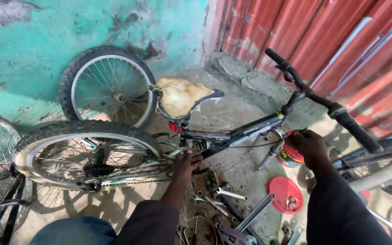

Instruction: A person is performing maintenance on a bicycle, specifically threading a cable through the frame and adjusting the chain and derailleur.

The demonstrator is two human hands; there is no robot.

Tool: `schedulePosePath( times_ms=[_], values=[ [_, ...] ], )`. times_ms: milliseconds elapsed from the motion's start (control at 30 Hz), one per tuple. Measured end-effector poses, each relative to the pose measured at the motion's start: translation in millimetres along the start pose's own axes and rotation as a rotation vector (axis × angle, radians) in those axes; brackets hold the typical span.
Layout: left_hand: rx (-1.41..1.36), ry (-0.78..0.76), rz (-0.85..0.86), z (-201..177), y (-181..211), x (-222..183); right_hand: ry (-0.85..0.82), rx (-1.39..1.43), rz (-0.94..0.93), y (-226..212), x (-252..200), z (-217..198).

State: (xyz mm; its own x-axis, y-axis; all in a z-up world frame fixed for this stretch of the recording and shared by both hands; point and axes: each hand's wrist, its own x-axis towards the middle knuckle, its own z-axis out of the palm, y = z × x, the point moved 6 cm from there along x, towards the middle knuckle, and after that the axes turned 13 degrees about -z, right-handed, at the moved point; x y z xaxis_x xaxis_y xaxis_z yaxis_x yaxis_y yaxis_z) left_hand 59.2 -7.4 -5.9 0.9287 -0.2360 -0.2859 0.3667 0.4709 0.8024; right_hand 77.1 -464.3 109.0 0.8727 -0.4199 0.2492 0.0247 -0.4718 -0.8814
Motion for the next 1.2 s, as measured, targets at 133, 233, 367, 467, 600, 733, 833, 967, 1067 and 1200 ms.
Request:
schedulePosePath(
  times_ms=[133,233,367,467,600,733,833,967,1067,1200],
  values=[
    [-0.121,0.099,-0.077,-11.9,-7.6,11.9,-0.034,-0.229,-0.029,-15.2,2.3,21.0],
    [-0.167,0.135,-0.139,-35.9,-51.7,51.7,-0.021,0.054,0.039,-31.8,-7.9,31.1],
    [-0.24,0.238,-0.163,-29.6,-53.7,47.2,0.011,0.166,0.092,-26.1,-5.3,48.8],
    [-0.3,0.37,-0.128,-33.0,-58.5,44.5,0.105,0.302,0.107,10.6,17.9,56.9],
    [-0.318,0.516,-0.106,-55.8,-69.5,60.8,0.249,0.213,0.12,55.0,48.3,43.7],
    [-0.322,0.471,-0.088,-45.5,-60.4,48.7,0.122,0.086,0.138,60.2,31.9,76.0],
    [-0.222,0.496,-0.062,-46.8,-57.6,45.4,0.1,0.185,0.202,35.4,10.1,90.3],
    [-0.321,0.416,-0.143,-39.8,-61.5,42.7,0.002,0.153,0.199,21.9,7.7,88.7],
    [-0.225,0.388,-0.228,-37.9,-71.1,47.8,-0.059,0.085,0.213,20.7,4.8,91.5],
    [0.047,0.377,-0.335,-34.6,-75.3,41.0,-0.098,-0.075,0.189,1.2,-2.0,91.8]
  ],
)
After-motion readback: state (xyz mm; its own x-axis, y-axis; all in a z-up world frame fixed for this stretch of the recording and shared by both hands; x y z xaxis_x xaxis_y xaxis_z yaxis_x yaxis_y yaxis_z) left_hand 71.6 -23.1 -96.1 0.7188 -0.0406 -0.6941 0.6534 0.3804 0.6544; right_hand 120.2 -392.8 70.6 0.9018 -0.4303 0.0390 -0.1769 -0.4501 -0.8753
